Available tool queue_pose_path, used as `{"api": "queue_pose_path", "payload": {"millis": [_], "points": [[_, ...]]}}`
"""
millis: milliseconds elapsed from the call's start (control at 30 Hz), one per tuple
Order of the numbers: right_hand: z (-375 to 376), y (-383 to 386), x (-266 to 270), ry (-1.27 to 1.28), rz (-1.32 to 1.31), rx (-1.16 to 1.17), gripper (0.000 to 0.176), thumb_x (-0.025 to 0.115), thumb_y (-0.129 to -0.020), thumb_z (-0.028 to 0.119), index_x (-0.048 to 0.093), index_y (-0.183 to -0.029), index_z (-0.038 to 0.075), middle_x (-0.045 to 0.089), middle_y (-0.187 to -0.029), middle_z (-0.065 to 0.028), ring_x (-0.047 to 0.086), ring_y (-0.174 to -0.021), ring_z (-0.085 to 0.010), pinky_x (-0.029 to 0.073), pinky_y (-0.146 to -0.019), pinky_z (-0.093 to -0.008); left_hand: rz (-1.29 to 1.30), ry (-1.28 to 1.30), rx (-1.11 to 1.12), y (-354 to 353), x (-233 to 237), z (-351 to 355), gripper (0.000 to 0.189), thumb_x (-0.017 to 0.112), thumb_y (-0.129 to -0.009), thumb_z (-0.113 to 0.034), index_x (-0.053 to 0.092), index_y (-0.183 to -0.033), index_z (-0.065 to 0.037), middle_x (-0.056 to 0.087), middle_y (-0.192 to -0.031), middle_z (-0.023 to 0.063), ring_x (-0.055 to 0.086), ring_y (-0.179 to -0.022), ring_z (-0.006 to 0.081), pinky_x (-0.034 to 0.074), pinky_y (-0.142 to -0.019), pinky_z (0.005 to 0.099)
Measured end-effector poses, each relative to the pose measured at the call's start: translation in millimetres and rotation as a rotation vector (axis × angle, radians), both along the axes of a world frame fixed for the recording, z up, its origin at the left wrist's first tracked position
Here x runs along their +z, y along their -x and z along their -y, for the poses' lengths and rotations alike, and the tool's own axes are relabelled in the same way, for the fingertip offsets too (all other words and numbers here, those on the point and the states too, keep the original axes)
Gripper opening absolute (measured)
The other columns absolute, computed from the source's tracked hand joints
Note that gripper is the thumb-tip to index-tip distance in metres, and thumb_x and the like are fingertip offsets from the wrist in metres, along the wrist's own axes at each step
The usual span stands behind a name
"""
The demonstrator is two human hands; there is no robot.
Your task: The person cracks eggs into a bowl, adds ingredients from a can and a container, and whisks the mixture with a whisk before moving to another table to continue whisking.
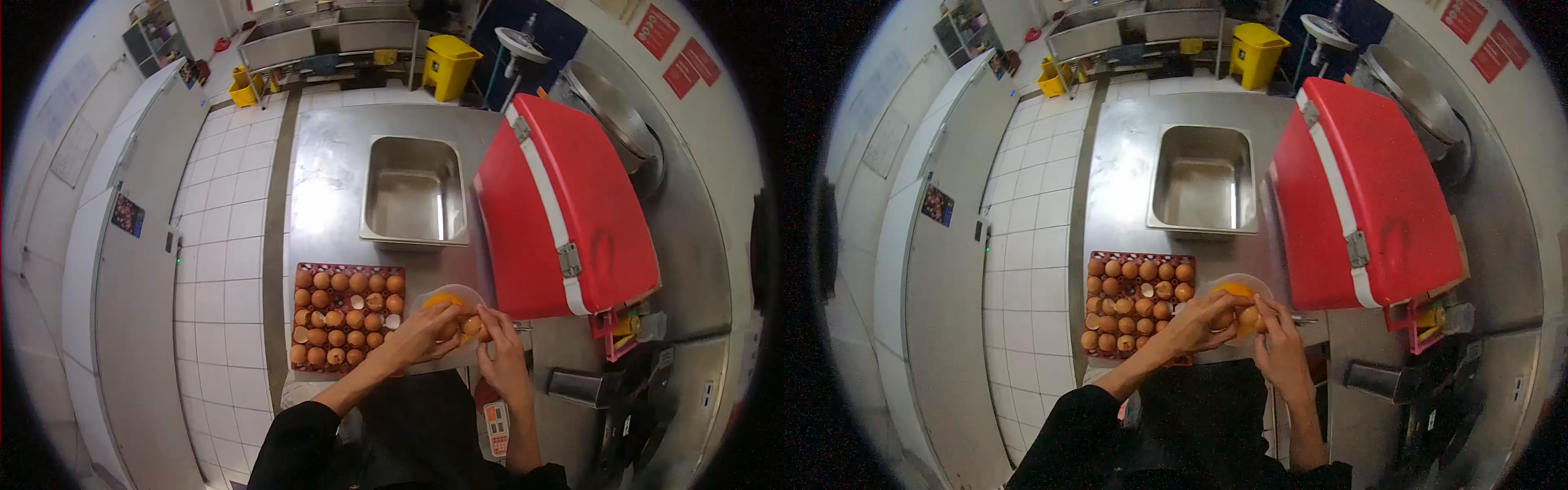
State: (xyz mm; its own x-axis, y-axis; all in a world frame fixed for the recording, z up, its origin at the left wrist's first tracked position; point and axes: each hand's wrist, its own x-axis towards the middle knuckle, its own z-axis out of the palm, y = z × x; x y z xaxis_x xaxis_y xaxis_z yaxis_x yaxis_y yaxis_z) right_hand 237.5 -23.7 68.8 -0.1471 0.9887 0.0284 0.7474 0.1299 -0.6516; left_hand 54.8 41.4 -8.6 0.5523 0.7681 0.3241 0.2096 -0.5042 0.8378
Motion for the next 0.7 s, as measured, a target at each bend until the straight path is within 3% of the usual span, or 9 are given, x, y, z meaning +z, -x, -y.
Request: {"api": "queue_pose_path", "payload": {"millis": [33, 167, 300, 367, 400, 467, 567, 600, 700], "points": [[-1, 2, 1, 0.003, -0.008, 0.024, 0.062, 0.056, -0.085, -0.008, 0.045, -0.145, 0.005, 0.048, -0.134, -0.0213, 0.055, -0.122, -0.0358, 0.047, -0.102, -0.0428, -0.005, 0.02, -0.003, 4, -1, 0, 0.045, 0.067, -0.084, -0.013, 0.054, -0.127, -0.007, 0.061, -0.116, 0.021, 0.059, -0.108, 0.042, 0.05, -0.093, 0.0455], [-13, 38, -7, 0.091, -0.039, 0.037, 0.062, 0.057, -0.084, -0.007, 0.046, -0.144, 0.006, 0.05, -0.128, -0.0212, 0.056, -0.118, -0.0375, 0.049, -0.099, -0.043, 0.031, 0.102, 0.081, 40, 5, 12, 0.046, 0.068, -0.083, -0.011, 0.054, -0.127, -0.006, 0.061, -0.117, 0.0198, 0.06, -0.107, 0.0396, 0.051, -0.091, 0.0437], [-39, 99, -41, -0.001, -0.072, 0.209, 0.061, 0.058, -0.085, -0.004, 0.046, -0.144, 0.008, 0.05, -0.127, -0.0224, 0.057, -0.114, -0.04, 0.048, -0.096, -0.0442, 0.068, 0.07, 0.31, 99, -10, 26, 0.048, 0.069, -0.082, -0.009, 0.056, -0.129, -0.008, 0.064, -0.113, 0.0154, 0.065, -0.099, 0.0337, 0.053, -0.085, 0.0398], [-57, 137, -62, 0.171, -0.237, 0.292, 0.061, 0.06, -0.081, -0.002, 0.047, -0.141, 0.004, 0.051, -0.127, -0.0226, 0.055, -0.117, -0.0392, 0.046, -0.098, -0.0434, -0.007, 0.101, 0.537, 129, -21, 31, 0.049, 0.069, -0.082, -0.008, 0.056, -0.129, -0.008, 0.065, -0.114, 0.0153, 0.065, -0.101, 0.0323, 0.053, -0.087, 0.0393], [-68, 150, -87, 0.176, -0.235, 0.297, 0.061, 0.06, -0.081, -0.002, 0.047, -0.141, 0.004, 0.051, -0.127, -0.0226, 0.055, -0.117, -0.0392, 0.046, -0.098, -0.0434, -0.005, 0.106, 0.543, 142, -31, 32, 0.049, 0.069, -0.082, -0.008, 0.056, -0.129, -0.008, 0.065, -0.114, 0.0153, 0.065, -0.101, 0.0323, 0.053, -0.087, 0.0393], [-84, 172, -136, -0.022, 0.083, 0.381, 0.061, 0.062, -0.082, 0.006, 0.046, -0.141, 0.002, 0.049, -0.13, -0.024, 0.052, -0.121, -0.0405, 0.046, -0.098, -0.0458, -0.261, 0.197, 0.663, 164, -51, 32, 0.049, 0.069, -0.083, -0.008, 0.056, -0.13, -0.008, 0.066, -0.113, 0.016, 0.066, -0.101, 0.0324, 0.053, -0.087, 0.0393], [-90, 203, -150, -0.04, 0.332, 0.336, 0.061, 0.064, -0.083, 0.013, 0.045, -0.14, 0.0, 0.049, -0.131, -0.0252, 0.051, -0.121, -0.0412, 0.046, -0.097, -0.0488, -0.247, 0.148, 0.735, 187, -66, 49, 0.044, 0.068, -0.084, -0.008, 0.057, -0.127, -0.007, 0.068, -0.106, 0.0167, 0.067, -0.098, 0.033, 0.053, -0.085, 0.0402], [-92, 212, -161, -0.146, 0.267, 0.323, 0.053, 0.063, -0.085, 0.017, 0.051, -0.133, 0.0, 0.052, -0.124, -0.0248, 0.056, -0.112, -0.0426, 0.048, -0.091, -0.0499, -0.242, 0.156, 0.742, 193, -67, 59, 0.044, 0.068, -0.084, -0.008, 0.057, -0.127, -0.007, 0.068, -0.106, 0.0167, 0.067, -0.098, 0.033, 0.053, -0.085, 0.0402], [-96, 249, -178, -0.044, 0.123, 0.362, 0.046, 0.066, -0.086, 0.022, 0.055, -0.125, 0.001, 0.055, -0.116, -0.0232, 0.06, -0.1, -0.0434, 0.05, -0.085, -0.0508, -0.191, 0.269, 0.828, 199, -65, 88, 0.042, 0.07, -0.084, -0.014, 0.058, -0.123, -0.006, 0.067, -0.104, 0.0168, 0.064, -0.097, 0.037, 0.051, -0.085, 0.0439]]}}
